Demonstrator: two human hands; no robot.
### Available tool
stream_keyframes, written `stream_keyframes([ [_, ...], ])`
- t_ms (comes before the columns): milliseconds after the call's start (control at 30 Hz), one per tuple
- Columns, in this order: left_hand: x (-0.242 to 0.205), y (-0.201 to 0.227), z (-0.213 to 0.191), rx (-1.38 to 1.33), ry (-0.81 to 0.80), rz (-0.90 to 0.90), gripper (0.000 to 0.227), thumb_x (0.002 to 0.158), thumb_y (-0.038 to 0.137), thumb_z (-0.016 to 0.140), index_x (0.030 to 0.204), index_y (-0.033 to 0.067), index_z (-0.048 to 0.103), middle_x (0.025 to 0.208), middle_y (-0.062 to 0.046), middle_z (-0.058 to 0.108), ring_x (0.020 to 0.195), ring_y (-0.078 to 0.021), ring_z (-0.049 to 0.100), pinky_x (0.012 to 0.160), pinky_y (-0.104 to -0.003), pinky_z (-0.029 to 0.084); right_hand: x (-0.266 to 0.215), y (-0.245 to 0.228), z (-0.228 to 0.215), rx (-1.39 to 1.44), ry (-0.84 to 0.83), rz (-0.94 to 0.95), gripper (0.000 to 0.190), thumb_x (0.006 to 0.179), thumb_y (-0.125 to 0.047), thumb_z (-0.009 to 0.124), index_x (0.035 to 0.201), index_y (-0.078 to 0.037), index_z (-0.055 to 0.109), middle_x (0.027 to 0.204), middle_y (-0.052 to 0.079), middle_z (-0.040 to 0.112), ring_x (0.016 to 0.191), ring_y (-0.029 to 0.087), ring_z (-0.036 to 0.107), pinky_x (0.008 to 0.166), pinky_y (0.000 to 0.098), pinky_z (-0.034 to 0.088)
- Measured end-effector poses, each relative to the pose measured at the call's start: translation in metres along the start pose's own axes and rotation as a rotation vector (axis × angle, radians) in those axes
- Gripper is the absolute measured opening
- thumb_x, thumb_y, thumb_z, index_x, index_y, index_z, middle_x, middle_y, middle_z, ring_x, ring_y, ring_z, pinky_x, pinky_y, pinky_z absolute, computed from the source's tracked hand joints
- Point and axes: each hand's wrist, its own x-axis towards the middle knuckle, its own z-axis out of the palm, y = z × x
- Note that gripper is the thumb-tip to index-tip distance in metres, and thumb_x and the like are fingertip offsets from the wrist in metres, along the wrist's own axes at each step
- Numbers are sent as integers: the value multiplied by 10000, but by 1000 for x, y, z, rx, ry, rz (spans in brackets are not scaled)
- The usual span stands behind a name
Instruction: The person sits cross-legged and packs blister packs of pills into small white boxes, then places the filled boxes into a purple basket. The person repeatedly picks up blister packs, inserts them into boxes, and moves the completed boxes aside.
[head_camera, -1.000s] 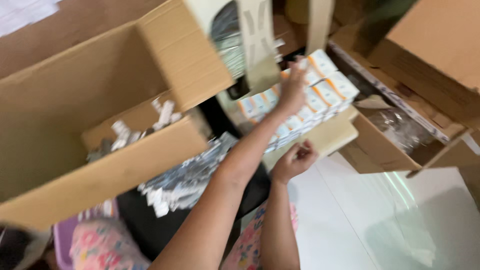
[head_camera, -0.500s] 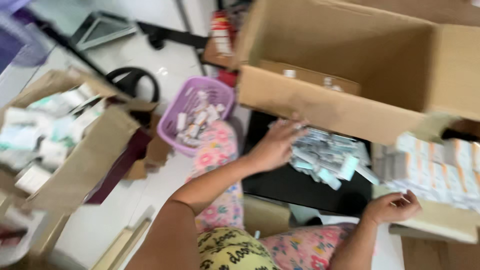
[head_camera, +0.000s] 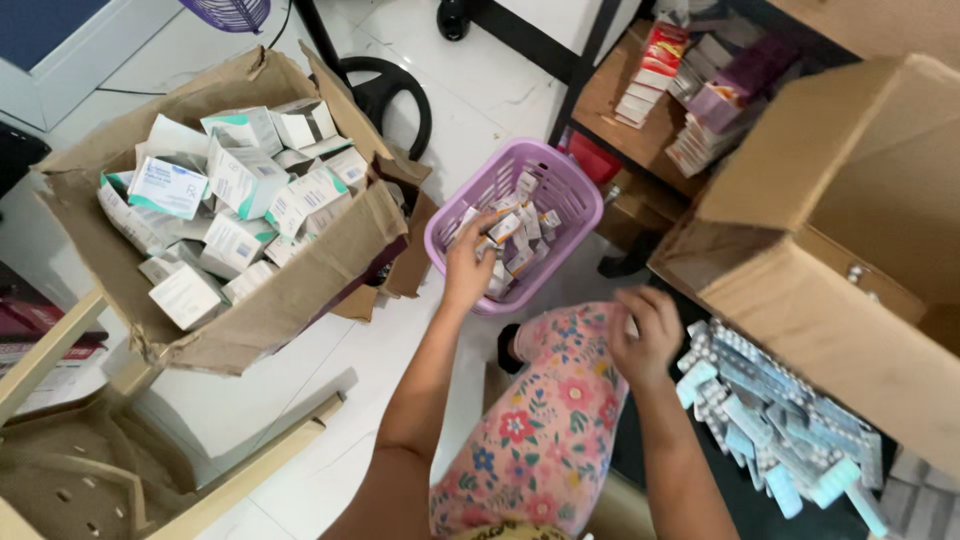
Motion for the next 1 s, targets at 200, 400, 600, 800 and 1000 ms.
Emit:
stream_keyframes([
  [200, 7, -114, 75, 73, -32, -221, 430, 826, 11, 664, 1256, 25, 664, 1191, -237, 698, 1105, -401, 677, 977, -432, 525, 71, 34, 153, 306, -63, 281, 160, 951, 68, 666, 1092, -7, 669, 1000, 122, 629, 810, 199, 624, 724, 303, 518],
  [400, -2, -249, 178, 139, -183, -495, 406, 830, 85, 622, 1227, 19, 677, 1099, -235, 723, 1058, -394, 688, 959, -448, 532, 41, 128, 206, 264, -9, 704, 218, 975, 8, 664, 1185, -51, 655, 978, 20, 621, 821, 112, 582, 727, 262, 501],
  [600, 0, -339, 254, 229, -422, -678, 423, 864, 295, 704, 1240, 101, 689, 1069, -243, 738, 1068, -378, 693, 985, -466, 513, 35, 146, 183, 274, 21, 843, 236, 1012, -41, 676, 1242, -58, 625, 1002, -9, 593, 858, 77, 541, 763, 232, 474],
  [800, -10, -379, 284, 51, -465, -904, 539, 908, 311, 654, 1394, 91, 583, 1147, -206, 692, 1050, -337, 654, 912, -434, 511, 51, 122, 181, 239, -134, 737, 238, 1002, -32, 692, 1237, -31, 655, 1093, 44, 555, 851, 97, 521, 772, 238, 462],
  [1000, 6, -386, 276, -354, -301, -1062, 468, 970, 204, 606, 1404, 29, 611, 1093, -88, 684, 898, -187, 592, 760, -325, 480, 63, 116, 172, 229, -113, 746, 233, 1009, -39, 695, 1237, -34, 650, 1120, 45, 532, 839, 92, 512, 767, 236, 464],
])
